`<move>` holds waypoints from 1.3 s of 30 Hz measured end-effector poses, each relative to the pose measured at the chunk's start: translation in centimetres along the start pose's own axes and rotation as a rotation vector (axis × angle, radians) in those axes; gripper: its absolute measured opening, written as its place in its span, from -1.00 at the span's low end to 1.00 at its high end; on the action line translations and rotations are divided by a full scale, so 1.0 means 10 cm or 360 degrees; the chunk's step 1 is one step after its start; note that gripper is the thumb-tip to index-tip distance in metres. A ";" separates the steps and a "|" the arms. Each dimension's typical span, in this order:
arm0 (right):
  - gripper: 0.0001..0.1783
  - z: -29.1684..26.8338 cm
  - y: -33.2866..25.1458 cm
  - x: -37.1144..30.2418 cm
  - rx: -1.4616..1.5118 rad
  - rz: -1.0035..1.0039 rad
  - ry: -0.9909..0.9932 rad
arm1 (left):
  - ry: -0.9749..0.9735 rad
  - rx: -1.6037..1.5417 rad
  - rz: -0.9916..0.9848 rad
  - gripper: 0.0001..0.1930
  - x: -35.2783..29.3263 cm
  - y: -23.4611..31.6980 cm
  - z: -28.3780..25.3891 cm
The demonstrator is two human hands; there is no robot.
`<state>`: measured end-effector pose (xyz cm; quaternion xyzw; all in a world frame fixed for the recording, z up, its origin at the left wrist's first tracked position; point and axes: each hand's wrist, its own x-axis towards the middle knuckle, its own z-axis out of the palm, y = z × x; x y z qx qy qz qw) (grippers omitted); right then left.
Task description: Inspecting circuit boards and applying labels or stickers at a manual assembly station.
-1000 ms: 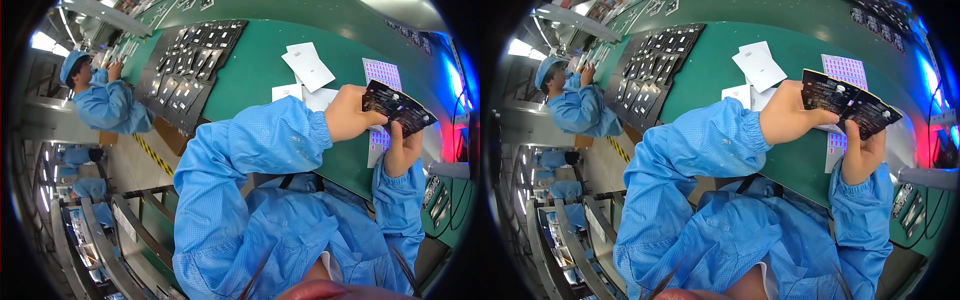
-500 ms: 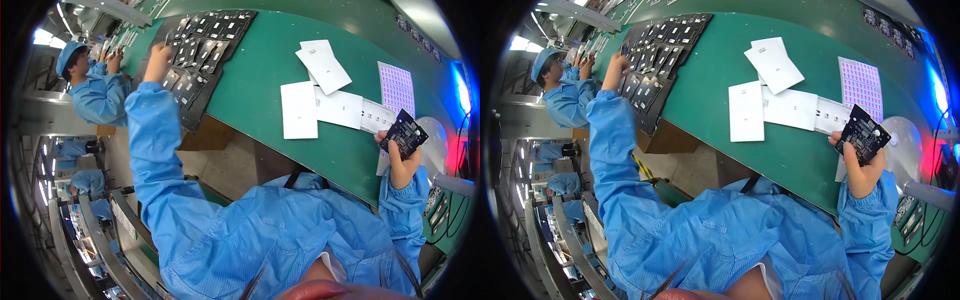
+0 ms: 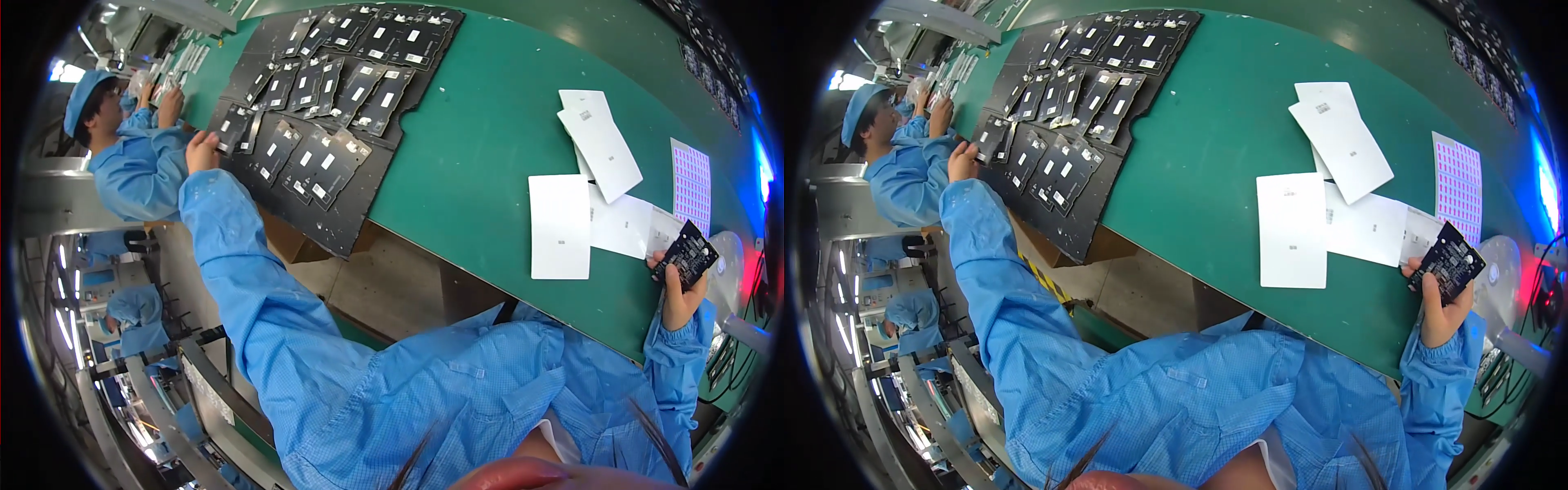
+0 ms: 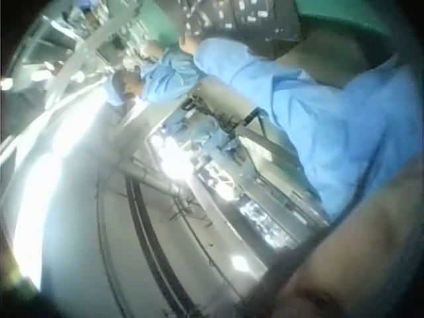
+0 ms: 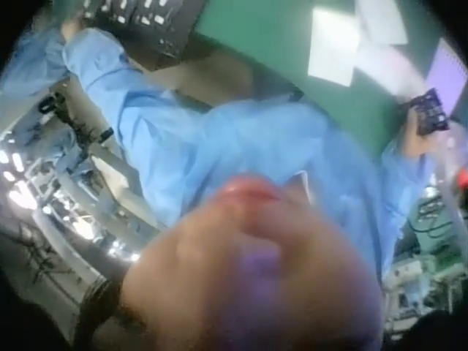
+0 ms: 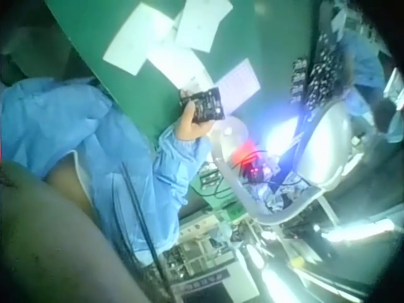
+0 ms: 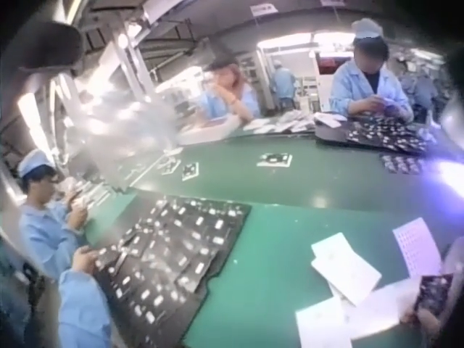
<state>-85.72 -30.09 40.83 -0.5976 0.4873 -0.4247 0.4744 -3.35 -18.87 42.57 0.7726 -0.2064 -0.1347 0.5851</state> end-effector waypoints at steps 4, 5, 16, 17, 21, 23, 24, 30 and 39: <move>-0.69 -0.02 0.08 0.06 0.0016 -0.0002 -0.0036 | 0.0289 -0.0278 0.0209 -0.48 0.41 -0.02 -0.42; -0.69 -0.03 0.11 0.09 0.0046 0.0012 -0.0049 | 0.0344 -0.0285 0.0244 -0.49 0.53 0.00 -0.53; -0.70 0.01 -0.16 0.08 0.0039 -0.0076 -0.0390 | -0.0086 0.0409 0.0499 -0.67 -0.90 1.22 1.24; -0.74 0.08 -0.25 0.09 0.0030 -0.0101 -0.0452 | -0.0433 0.0300 0.0575 -0.72 -1.16 1.34 1.40; -0.88 0.13 -0.22 0.08 0.0354 -0.0207 -0.0846 | -0.1889 0.0382 0.0614 -0.60 -3.10 1.98 2.48; -0.91 0.13 -0.14 0.09 0.0506 -0.0387 -0.1293 | -0.2553 0.0105 0.1112 -0.31 -3.75 1.83 2.85; -0.85 0.19 -0.28 0.04 0.0459 -0.0320 -0.1238 | -0.2735 -0.0074 0.1230 -0.22 -4.08 1.78 2.95; -0.82 0.14 -0.39 -0.08 0.0126 -0.0199 -0.1285 | -0.2938 -0.0508 0.1255 -0.25 -4.80 1.76 3.23; -0.67 0.18 -0.51 -0.19 0.0324 0.0298 -0.1293 | -0.2380 -0.0483 0.0676 -0.49 -4.20 1.96 3.01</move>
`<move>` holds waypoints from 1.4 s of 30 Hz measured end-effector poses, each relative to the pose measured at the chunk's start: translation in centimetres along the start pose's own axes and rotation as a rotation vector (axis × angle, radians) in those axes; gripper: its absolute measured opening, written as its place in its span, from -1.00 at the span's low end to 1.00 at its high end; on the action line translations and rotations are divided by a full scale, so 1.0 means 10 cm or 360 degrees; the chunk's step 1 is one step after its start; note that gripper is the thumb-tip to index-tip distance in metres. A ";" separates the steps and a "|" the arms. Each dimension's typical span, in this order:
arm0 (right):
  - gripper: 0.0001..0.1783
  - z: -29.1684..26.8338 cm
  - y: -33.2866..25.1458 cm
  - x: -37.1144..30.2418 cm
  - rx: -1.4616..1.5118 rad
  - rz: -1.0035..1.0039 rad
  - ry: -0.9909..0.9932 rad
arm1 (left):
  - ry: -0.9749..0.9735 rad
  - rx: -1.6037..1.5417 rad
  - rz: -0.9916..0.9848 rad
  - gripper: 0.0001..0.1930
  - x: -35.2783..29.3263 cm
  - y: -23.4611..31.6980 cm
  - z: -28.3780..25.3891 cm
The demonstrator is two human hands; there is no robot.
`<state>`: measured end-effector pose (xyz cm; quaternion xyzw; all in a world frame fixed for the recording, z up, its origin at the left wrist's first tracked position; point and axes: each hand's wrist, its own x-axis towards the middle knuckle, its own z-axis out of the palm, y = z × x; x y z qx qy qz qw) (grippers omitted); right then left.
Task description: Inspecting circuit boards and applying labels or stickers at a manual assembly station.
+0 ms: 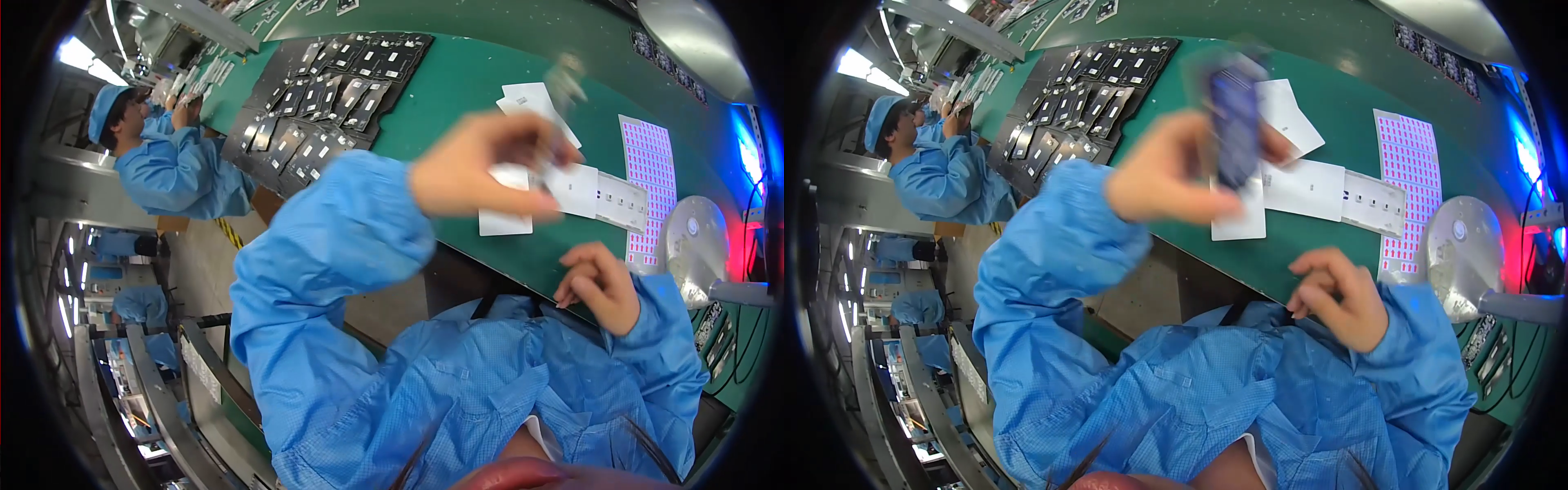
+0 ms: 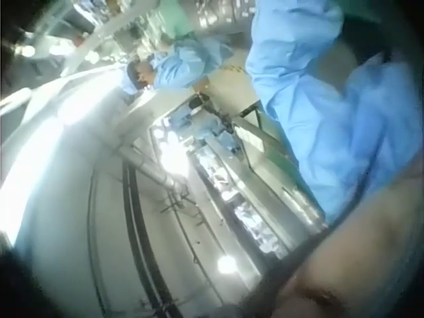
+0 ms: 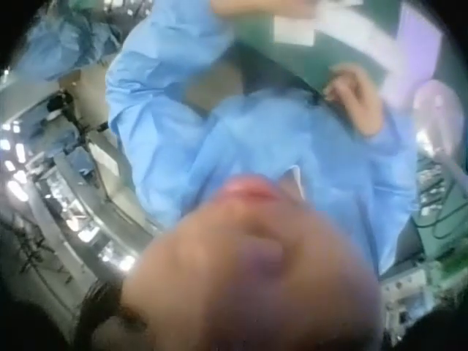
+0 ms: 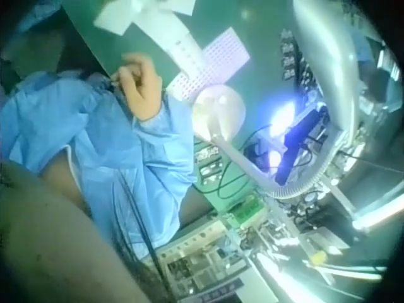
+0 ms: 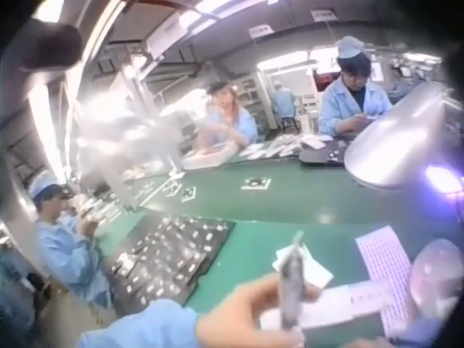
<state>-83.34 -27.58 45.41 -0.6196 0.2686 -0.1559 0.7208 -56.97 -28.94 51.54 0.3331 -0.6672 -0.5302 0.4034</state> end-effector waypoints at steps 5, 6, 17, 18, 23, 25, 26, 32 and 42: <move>-0.53 -0.14 0.13 -0.33 -0.1412 -0.0543 0.0134 | 0.1234 0.0252 -0.0240 -0.61 -0.43 0.15 -1.46; -0.53 -0.13 0.10 -0.34 -0.1398 -0.0537 0.0127 | 0.1402 0.0236 -0.0427 -0.60 -0.65 0.15 -1.90; -0.47 -0.21 0.38 -0.34 -0.2208 -0.0344 -0.0043 | 0.2279 0.0141 -0.1403 -0.31 -1.88 -0.43 -3.85; -0.54 -0.21 0.39 -0.34 -0.2219 -0.0366 -0.0027 | 0.2241 0.0112 -0.1477 -0.31 -1.86 -0.46 -3.85; -0.71 -0.20 0.42 -0.31 -0.2302 -0.0358 0.0025 | 0.2058 0.0269 -0.1506 -0.41 -1.68 -0.49 -3.94; -0.72 -0.21 0.41 -0.31 -0.2304 -0.0348 -0.0007 | 0.2090 0.0315 -0.1502 -0.42 -1.59 -0.53 -3.91; -0.72 -0.21 0.41 -0.31 -0.2299 -0.0345 -0.0017 | 0.2122 0.0368 -0.1489 -0.43 -1.55 -0.53 -3.90; -0.73 -0.21 0.39 -0.29 -0.2228 -0.0332 -0.0029 | 0.2230 0.0401 -0.1502 -0.28 -1.54 -0.58 -4.08; -0.75 -0.29 0.41 -0.26 -0.2378 -0.0400 -0.0111 | 0.2123 0.0961 -0.1319 -0.38 -1.42 -0.57 -4.65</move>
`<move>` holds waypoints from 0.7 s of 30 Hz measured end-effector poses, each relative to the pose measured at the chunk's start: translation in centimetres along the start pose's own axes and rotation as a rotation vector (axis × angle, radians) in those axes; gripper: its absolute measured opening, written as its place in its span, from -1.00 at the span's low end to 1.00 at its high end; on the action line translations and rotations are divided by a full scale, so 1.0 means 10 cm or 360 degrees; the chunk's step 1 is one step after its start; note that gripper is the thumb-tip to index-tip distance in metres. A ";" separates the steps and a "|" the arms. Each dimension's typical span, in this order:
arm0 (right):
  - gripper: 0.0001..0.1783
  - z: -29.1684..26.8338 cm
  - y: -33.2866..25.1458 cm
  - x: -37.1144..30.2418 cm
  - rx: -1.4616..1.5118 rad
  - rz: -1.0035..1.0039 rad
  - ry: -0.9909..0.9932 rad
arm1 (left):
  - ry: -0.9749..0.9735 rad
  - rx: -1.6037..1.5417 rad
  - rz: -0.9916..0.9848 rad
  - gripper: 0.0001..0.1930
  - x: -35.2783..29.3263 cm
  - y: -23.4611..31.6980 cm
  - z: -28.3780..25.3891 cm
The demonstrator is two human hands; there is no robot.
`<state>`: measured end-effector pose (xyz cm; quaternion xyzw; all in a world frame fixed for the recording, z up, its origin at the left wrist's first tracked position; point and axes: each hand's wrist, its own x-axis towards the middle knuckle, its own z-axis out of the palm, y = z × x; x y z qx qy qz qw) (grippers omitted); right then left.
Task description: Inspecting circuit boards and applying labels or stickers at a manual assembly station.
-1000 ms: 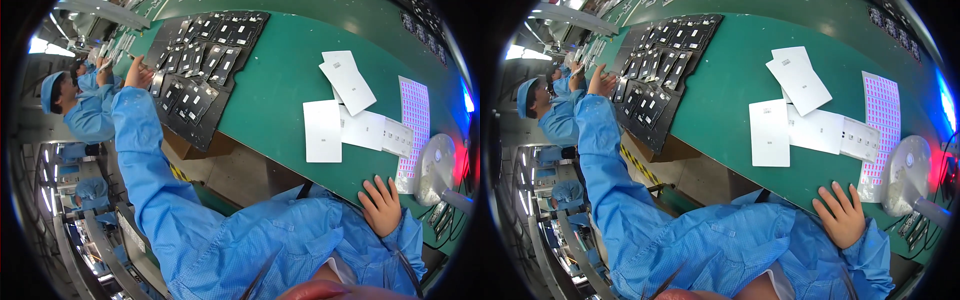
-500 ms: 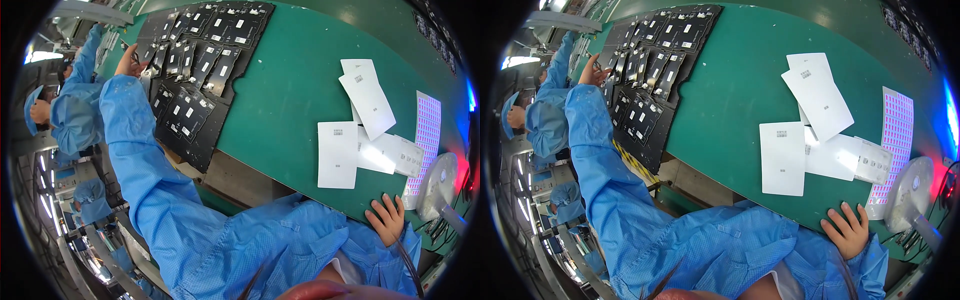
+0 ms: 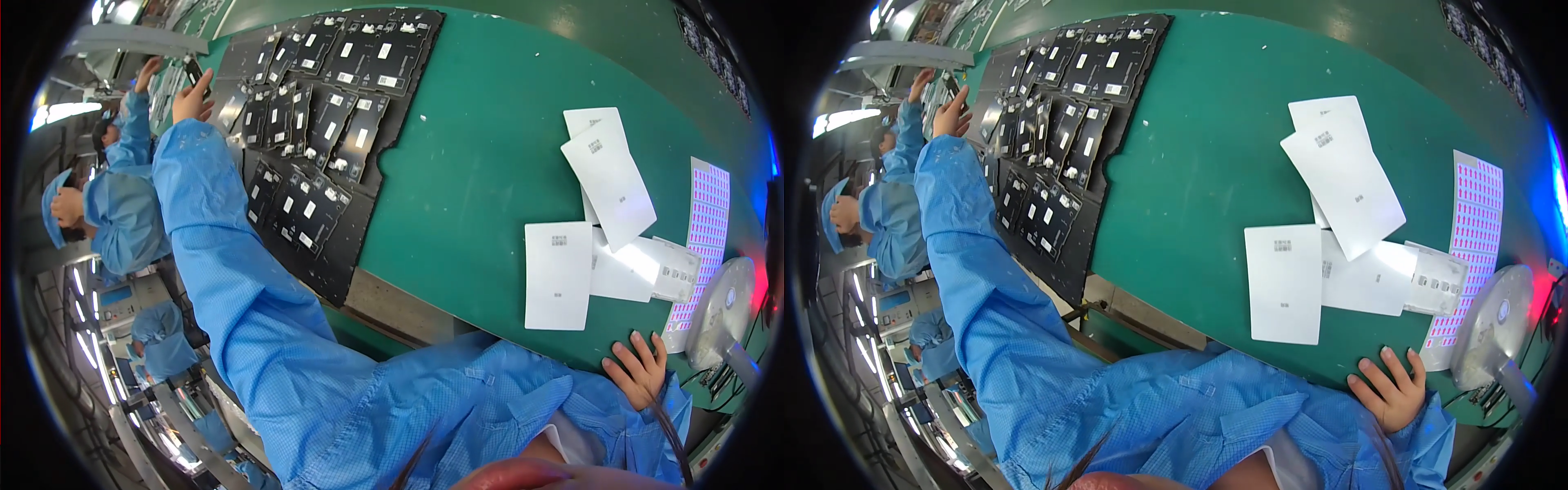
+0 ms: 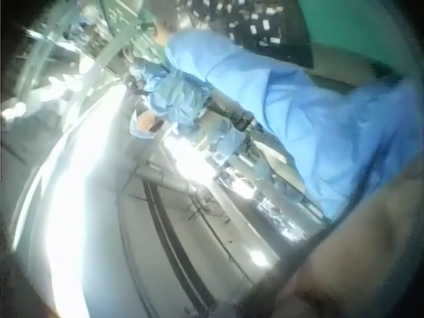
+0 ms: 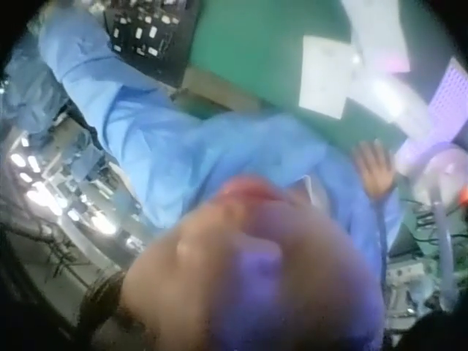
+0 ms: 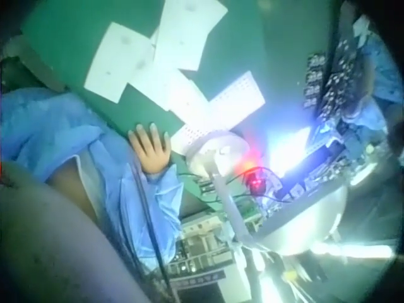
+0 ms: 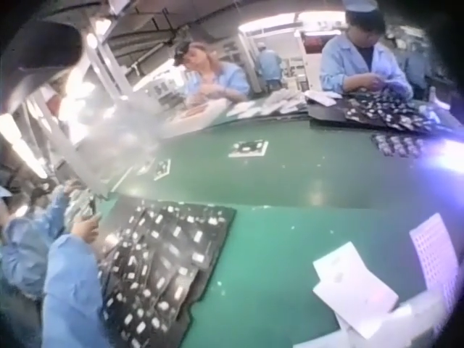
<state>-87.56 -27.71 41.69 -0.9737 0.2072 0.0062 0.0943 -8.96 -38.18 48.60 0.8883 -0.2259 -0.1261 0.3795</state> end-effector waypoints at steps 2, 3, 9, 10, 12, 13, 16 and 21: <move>-0.77 -0.01 0.01 0.01 -0.0042 -0.0021 0.0009 | 0.0236 0.0405 0.0132 -0.32 0.22 -0.03 0.03; -0.78 -0.01 0.02 0.01 -0.0038 -0.0042 0.0038 | 0.0248 0.0420 0.0163 -0.26 0.35 -0.06 0.04; -0.81 0.04 0.06 0.03 -0.0044 -0.0055 0.0150 | 0.0681 0.0808 0.0560 -0.02 0.92 -0.32 0.27; -0.81 0.02 0.06 0.02 -0.0041 -0.0052 0.0160 | 0.1131 0.1029 0.0697 0.06 1.04 -0.37 0.25; -0.80 0.02 0.04 -0.03 -0.0031 -0.0004 0.0202 | 0.0861 0.0832 0.0617 0.15 1.19 -0.26 0.32; -0.79 0.05 0.06 -0.07 0.0001 -0.0013 0.0279 | 0.0877 0.0900 0.0712 0.11 1.31 -0.18 0.16; -0.73 -0.09 0.10 -0.01 0.0043 -0.0046 0.0244 | 0.0298 0.0717 0.0825 -0.14 1.19 0.16 0.36; -0.67 -0.01 0.36 0.04 -0.0280 -0.0301 0.0258 | -0.0659 0.0385 0.1187 -0.50 -0.23 1.13 1.49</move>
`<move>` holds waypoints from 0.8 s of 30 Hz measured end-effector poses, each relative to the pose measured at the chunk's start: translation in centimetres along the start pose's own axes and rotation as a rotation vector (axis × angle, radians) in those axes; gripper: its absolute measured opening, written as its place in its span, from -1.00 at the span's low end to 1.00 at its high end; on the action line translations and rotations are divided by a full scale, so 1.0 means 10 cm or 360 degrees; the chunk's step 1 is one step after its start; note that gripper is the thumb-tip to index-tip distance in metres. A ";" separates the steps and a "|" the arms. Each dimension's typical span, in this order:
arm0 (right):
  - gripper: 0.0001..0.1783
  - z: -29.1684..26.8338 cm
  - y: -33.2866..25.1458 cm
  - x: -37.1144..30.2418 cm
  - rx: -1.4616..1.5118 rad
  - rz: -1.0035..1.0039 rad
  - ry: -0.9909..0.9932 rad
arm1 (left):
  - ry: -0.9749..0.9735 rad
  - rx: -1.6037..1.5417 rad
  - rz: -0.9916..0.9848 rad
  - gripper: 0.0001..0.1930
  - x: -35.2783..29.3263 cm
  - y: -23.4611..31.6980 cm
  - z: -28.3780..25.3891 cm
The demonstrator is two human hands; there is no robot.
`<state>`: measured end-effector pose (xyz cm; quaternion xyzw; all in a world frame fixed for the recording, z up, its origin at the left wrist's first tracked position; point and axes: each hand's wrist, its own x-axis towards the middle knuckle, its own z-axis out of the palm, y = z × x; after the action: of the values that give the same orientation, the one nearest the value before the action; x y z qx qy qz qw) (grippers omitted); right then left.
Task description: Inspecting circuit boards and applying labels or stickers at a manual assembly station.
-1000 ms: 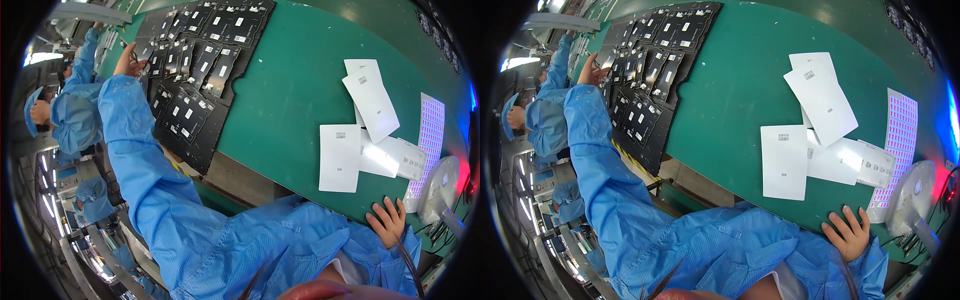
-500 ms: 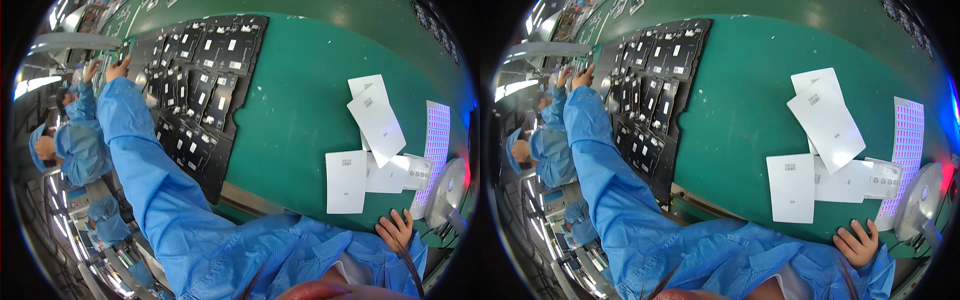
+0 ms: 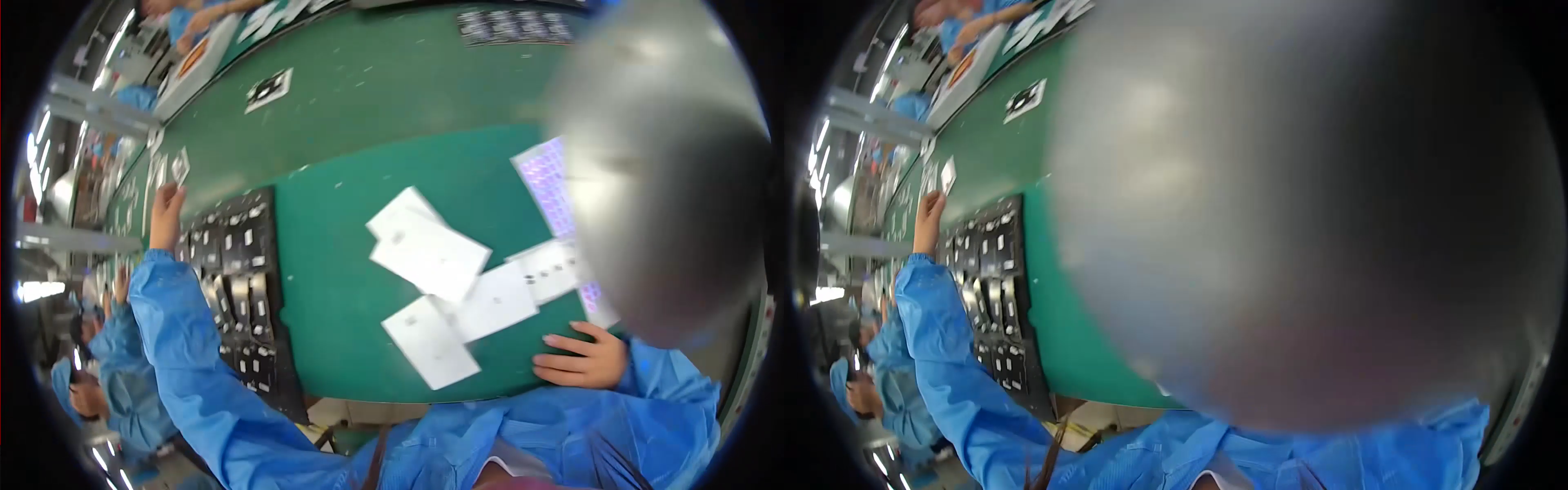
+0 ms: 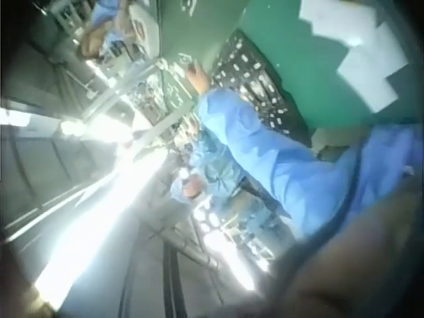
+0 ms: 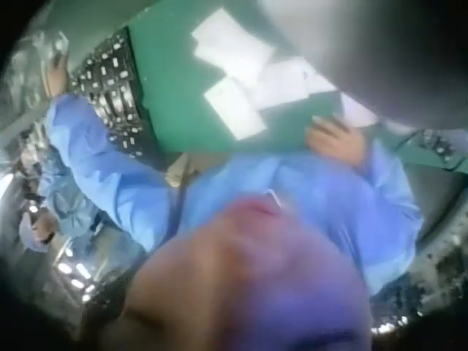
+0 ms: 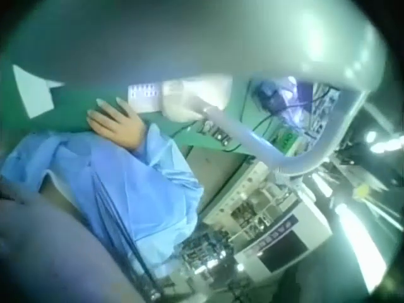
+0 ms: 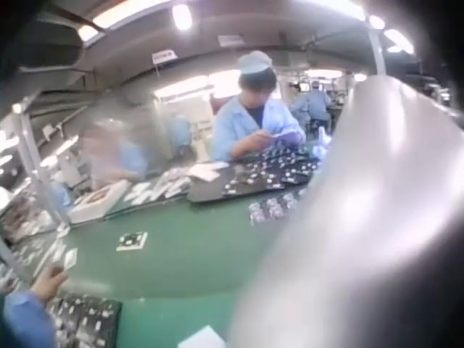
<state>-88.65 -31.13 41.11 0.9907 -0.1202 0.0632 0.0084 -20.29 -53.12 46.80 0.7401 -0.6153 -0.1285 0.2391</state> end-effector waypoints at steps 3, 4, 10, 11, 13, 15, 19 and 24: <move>-0.64 -0.23 -0.24 -0.06 0.0484 0.0451 -0.0019 | -0.0427 -0.0060 0.0429 -0.57 0.06 1.67 0.78; -0.61 -0.22 -0.22 -0.11 0.0456 0.0409 0.0045 | -0.0435 -0.0077 0.0651 -0.57 0.11 2.03 0.99; -0.50 -0.12 -0.18 -0.21 0.0510 0.0388 0.0123 | -0.0595 0.0487 0.1045 -0.46 0.06 3.86 2.07; -0.44 -0.09 -0.18 -0.23 0.0671 0.0399 0.0112 | -0.0598 0.0693 0.1060 -0.44 0.05 4.11 2.21; -0.33 -0.02 -0.17 -0.28 0.0684 0.0383 0.0183 | -0.0644 0.0586 0.1048 -0.36 0.38 4.12 2.49; -0.32 0.04 -0.16 -0.31 0.0758 0.0376 0.0254 | -0.0729 0.0258 0.1102 -0.31 0.88 4.01 2.97; -0.60 0.12 -0.24 -0.35 0.0674 0.0399 0.0478 | -0.0633 0.0354 0.1067 -0.15 1.21 4.28 3.25; -0.62 0.15 -0.23 -0.39 0.0743 0.0392 0.0456 | -0.0326 0.0577 0.1415 0.06 0.95 4.87 3.41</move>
<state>-91.64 -28.05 39.16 0.9248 -0.2193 0.2288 -0.2105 -76.17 -75.27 43.66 0.4191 -0.9044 0.0230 0.0763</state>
